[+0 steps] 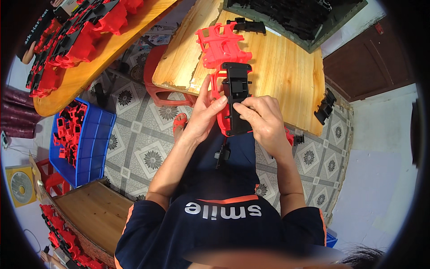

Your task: The person assembles a toy truck by snapping together red and black plastic body parts onto a toy truck chassis by hand.

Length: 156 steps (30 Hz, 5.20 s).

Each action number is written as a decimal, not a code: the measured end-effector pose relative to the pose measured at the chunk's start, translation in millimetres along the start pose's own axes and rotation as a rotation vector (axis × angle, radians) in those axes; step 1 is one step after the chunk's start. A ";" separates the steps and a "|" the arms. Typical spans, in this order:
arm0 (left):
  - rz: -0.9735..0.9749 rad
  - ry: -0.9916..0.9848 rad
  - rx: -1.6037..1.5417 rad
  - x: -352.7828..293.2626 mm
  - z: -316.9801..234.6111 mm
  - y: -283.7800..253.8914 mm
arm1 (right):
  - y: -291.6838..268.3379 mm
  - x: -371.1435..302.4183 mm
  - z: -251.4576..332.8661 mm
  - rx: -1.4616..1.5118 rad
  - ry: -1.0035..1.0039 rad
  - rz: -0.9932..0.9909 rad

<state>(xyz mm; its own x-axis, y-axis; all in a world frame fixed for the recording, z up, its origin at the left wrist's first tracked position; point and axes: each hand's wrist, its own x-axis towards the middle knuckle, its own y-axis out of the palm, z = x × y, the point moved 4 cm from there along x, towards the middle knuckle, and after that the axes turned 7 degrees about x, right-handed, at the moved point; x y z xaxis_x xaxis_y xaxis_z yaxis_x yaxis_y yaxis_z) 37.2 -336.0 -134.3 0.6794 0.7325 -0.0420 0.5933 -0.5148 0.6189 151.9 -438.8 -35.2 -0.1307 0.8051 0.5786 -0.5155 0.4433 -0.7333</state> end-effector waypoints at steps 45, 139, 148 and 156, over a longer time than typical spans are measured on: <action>-2.033 1.545 0.110 -509.2 -260.8 -173.8 | 141.7 -22.9 -46.9 0.887 0.424 0.396; -0.051 0.069 -0.279 41.7 -4.5 -10.0 | 9.3 34.6 -222.3 -0.482 0.479 -0.426; -0.047 0.035 -0.150 31.7 -19.2 -15.3 | -25.2 30.1 -103.6 0.183 0.029 -0.264; -0.066 0.016 -0.074 27.8 -14.1 -11.0 | -3.8 23.6 -22.2 0.023 -0.254 -0.110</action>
<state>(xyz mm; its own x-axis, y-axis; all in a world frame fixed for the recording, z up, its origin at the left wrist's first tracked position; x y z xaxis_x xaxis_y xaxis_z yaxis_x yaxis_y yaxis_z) 43.5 -303.7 -131.2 0.6321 0.7715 -0.0723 0.6029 -0.4310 0.6714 169.6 -412.7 -26.7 -0.2792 0.6270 0.7273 -0.5574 0.5109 -0.6544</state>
